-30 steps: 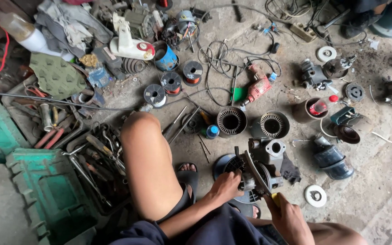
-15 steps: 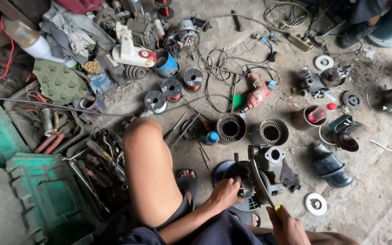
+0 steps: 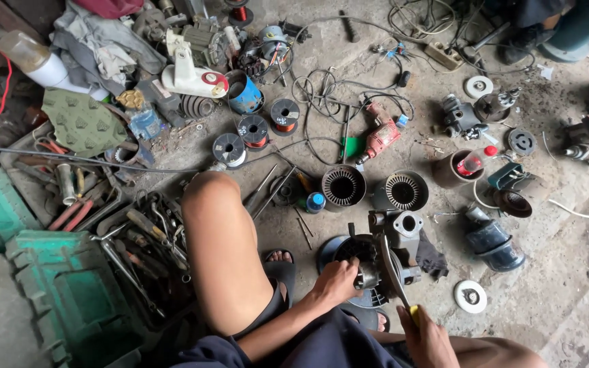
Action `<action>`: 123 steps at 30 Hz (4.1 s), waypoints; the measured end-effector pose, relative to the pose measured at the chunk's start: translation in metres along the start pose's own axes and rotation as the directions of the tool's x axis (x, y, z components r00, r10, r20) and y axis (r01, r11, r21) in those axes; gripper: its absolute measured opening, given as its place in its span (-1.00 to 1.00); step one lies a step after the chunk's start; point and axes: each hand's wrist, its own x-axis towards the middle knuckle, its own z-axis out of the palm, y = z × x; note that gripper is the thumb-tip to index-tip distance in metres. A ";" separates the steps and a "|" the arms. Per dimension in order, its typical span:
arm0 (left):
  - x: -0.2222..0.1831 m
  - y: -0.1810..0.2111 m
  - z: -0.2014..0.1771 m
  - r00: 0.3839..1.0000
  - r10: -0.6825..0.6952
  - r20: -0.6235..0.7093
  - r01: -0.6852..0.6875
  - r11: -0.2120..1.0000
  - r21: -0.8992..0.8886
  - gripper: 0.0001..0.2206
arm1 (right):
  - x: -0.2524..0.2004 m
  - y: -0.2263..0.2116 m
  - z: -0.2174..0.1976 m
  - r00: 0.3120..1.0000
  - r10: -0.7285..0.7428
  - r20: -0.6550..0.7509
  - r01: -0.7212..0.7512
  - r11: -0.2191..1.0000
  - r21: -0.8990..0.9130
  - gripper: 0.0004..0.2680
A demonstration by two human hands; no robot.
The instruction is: Repairing or disassembling a motor assembly by prying internal components with a screwdriver.
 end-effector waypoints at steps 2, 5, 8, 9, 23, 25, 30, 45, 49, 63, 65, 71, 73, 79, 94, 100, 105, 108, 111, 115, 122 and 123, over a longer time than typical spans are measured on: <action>-0.010 0.025 -0.035 1.000 0.019 -0.019 -0.016 0.992 0.126 -0.15 | -0.005 0.043 0.012 0.994 -0.068 -0.086 0.065 0.997 -0.033 -0.76; -0.004 0.013 -0.010 1.000 0.020 -0.008 -0.018 0.991 0.129 -0.18 | -0.002 0.067 0.041 0.985 -0.135 -0.109 0.137 0.990 0.015 -0.79; 0.011 0.000 0.002 0.999 -0.042 0.003 0.042 0.999 -0.033 -0.14 | 0.011 0.015 0.026 0.998 -0.057 0.003 0.056 0.995 0.080 -0.78; 0.005 -0.001 0.006 0.996 -0.086 0.026 0.087 0.994 -0.071 -0.14 | 0.006 -0.007 0.017 0.996 0.061 0.063 -0.065 0.996 0.068 -0.75; 0.028 -0.062 0.075 0.992 0.125 0.036 -0.130 0.964 0.232 -0.42 | 0.013 -0.067 0.010 0.998 -0.052 -0.030 0.056 0.990 0.130 -0.80; 0.029 -0.059 0.064 0.972 0.231 0.047 -0.227 0.862 0.454 -0.42 | 0.020 -0.074 0.004 0.996 -0.059 -0.071 0.070 0.985 0.155 -0.79; 0.006 -0.021 0.022 0.995 -0.063 0.082 0.068 0.996 -0.061 -0.24 | 0.011 0.046 0.021 0.879 -0.348 -0.325 0.369 0.929 0.004 -0.81; 0.008 -0.018 0.016 1.000 0.007 -0.017 -0.007 1.000 -0.003 -0.08 | -0.001 0.063 -0.005 0.988 -0.128 0.083 0.131 0.991 -0.032 -0.76; 0.006 -0.026 0.029 0.998 0.031 -0.059 -0.030 0.999 0.020 -0.11 | -0.022 0.003 -0.004 0.999 0.015 0.044 -0.014 1.000 -0.009 -0.72; -0.014 0.004 -0.025 0.995 0.041 -0.085 -0.021 0.974 0.224 -0.16 | -0.060 -0.034 -0.060 0.965 -0.246 -0.087 0.247 0.969 -0.007 -0.77; -0.023 0.021 -0.045 0.995 0.068 -0.074 -0.046 0.962 0.268 -0.21 | -0.065 -0.047 -0.058 0.972 -0.217 -0.091 0.220 0.975 0.030 -0.78; -0.031 0.042 -0.073 0.994 0.064 -0.090 -0.038 0.965 0.258 -0.41 | -0.050 -0.058 -0.045 0.978 -0.180 -0.100 0.188 0.980 0.070 -0.77; -0.038 0.057 -0.091 0.995 0.077 -0.070 -0.053 0.954 0.296 -0.43 | -0.045 -0.056 -0.041 0.981 -0.164 -0.105 0.173 0.981 0.088 -0.77; -0.038 0.070 -0.105 0.979 0.176 -0.102 -0.157 0.972 0.175 -0.11 | -0.035 -0.052 -0.036 0.978 -0.175 -0.110 0.185 0.979 0.081 -0.76; -0.041 0.050 -0.132 0.973 -0.060 0.223 0.031 0.991 0.132 -0.09 | -0.032 -0.050 -0.040 0.990 -0.126 -0.061 0.135 0.975 0.179 -0.72; -0.063 0.054 -0.157 0.989 -0.036 0.145 0.013 0.987 0.158 -0.56 | -0.030 -0.049 -0.041 0.995 -0.092 -0.033 0.097 0.975 0.200 -0.72; -0.073 0.081 -0.188 0.993 -0.009 0.118 0.001 0.997 0.072 -0.66 | -0.030 -0.045 -0.038 0.994 -0.105 -0.038 0.110 0.976 0.186 -0.73; -0.066 0.071 -0.193 0.978 -0.001 0.207 0.017 0.997 -0.078 -0.56 | -0.035 -0.051 -0.043 0.995 -0.088 -0.045 0.095 0.976 0.195 -0.75; -0.061 0.052 -0.164 0.997 0.082 -0.008 -0.079 0.933 -0.352 -0.74 | -0.036 -0.055 -0.046 0.985 -0.157 -0.073 0.170 0.958 0.233 -0.76; -0.066 0.078 -0.162 0.945 -0.313 0.090 0.258 0.549 -0.795 -0.41 | -0.033 -0.055 -0.048 0.992 -0.118 -0.052 0.127 0.961 0.246 -0.77; -0.052 0.068 -0.129 0.881 -0.461 0.111 0.280 0.317 -0.906 -0.45 | -0.035 -0.056 -0.050 0.994 -0.110 -0.024 0.112 0.963 0.245 -0.74; -0.051 0.066 -0.123 0.873 -0.478 0.098 0.274 0.316 -0.908 -0.45 | -0.035 -0.053 -0.047 0.992 -0.121 -0.037 0.126 0.961 0.244 -0.74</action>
